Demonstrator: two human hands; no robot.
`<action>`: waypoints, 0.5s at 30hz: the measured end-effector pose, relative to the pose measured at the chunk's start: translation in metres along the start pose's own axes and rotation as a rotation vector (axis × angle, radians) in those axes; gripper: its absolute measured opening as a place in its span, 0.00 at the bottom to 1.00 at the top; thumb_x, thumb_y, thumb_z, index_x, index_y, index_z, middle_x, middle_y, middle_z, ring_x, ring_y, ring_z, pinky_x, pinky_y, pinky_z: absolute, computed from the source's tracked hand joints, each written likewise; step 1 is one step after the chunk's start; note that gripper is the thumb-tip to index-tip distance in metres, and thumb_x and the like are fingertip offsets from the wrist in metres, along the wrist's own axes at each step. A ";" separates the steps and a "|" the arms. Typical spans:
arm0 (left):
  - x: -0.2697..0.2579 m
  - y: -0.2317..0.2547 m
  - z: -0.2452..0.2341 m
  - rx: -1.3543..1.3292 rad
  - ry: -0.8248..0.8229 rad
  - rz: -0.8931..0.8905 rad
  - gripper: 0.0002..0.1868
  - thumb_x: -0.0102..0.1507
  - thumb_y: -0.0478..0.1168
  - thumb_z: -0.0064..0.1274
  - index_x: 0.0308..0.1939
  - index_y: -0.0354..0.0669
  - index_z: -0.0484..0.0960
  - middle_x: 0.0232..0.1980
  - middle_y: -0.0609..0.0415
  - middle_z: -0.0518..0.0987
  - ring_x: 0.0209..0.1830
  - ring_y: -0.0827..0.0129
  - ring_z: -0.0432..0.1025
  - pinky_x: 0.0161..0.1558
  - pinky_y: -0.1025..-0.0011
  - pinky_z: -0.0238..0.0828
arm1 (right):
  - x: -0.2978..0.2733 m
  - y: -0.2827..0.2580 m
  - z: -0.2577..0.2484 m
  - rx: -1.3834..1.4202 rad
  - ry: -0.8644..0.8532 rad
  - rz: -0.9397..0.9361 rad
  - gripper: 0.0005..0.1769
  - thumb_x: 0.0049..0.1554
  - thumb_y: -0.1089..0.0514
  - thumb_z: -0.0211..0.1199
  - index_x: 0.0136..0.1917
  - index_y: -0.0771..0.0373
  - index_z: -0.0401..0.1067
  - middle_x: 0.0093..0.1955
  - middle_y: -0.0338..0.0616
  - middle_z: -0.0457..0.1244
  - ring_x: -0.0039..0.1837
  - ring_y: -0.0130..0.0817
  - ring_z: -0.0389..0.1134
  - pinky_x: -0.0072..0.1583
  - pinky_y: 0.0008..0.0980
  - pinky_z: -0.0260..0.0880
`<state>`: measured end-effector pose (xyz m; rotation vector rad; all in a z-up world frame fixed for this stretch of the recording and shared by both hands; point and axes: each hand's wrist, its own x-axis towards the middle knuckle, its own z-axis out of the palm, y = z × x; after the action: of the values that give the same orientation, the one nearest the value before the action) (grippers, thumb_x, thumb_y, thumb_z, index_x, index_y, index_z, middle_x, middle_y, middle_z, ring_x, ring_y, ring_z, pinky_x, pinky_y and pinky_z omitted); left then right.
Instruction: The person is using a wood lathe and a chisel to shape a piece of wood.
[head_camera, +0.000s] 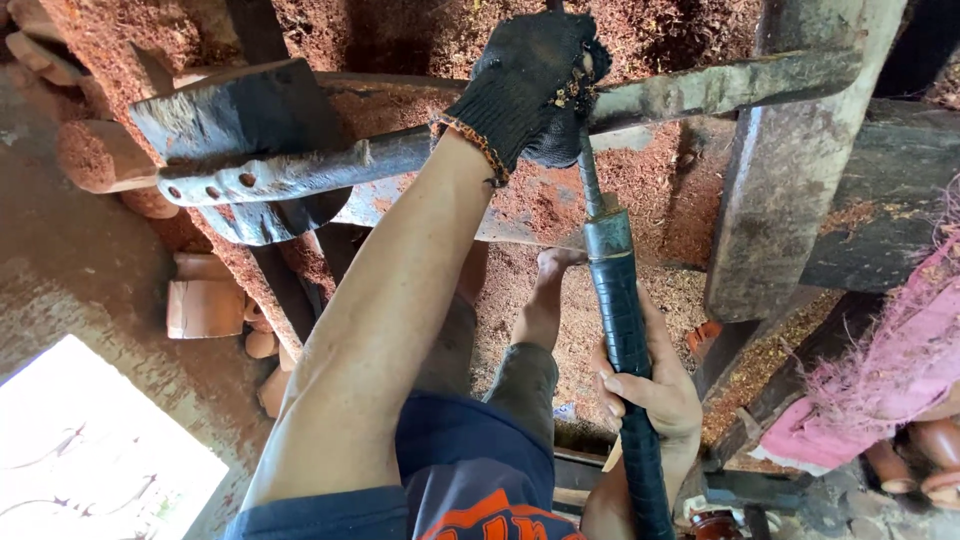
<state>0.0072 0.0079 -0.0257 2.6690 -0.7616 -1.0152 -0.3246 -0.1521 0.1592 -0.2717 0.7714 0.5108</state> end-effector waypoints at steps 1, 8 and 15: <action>0.003 -0.003 0.004 0.003 0.001 -0.004 0.16 0.66 0.50 0.42 0.44 0.53 0.85 0.44 0.47 0.84 0.44 0.53 0.80 0.45 0.55 0.76 | 0.001 0.000 -0.002 0.000 -0.004 0.002 0.61 0.48 0.72 0.65 0.86 0.41 0.43 0.42 0.52 0.61 0.31 0.30 0.64 0.31 0.28 0.66; 0.013 -0.015 0.018 0.119 -0.056 -0.081 0.15 0.67 0.50 0.44 0.47 0.54 0.85 0.47 0.47 0.84 0.47 0.53 0.80 0.46 0.53 0.76 | 0.005 -0.004 -0.017 0.093 -0.144 -0.018 0.60 0.51 0.68 0.70 0.86 0.42 0.43 0.44 0.53 0.61 0.33 0.32 0.65 0.33 0.29 0.67; 0.002 -0.003 -0.004 0.129 -0.029 -0.070 0.12 0.62 0.48 0.53 0.45 0.54 0.86 0.47 0.46 0.84 0.44 0.51 0.79 0.44 0.52 0.76 | 0.010 -0.010 -0.024 0.115 -0.194 -0.007 0.61 0.51 0.70 0.70 0.87 0.43 0.41 0.44 0.53 0.61 0.33 0.31 0.64 0.35 0.30 0.68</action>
<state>0.0120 0.0096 -0.0249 2.8143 -0.7693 -1.0581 -0.3276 -0.1673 0.1363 -0.1164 0.6077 0.4766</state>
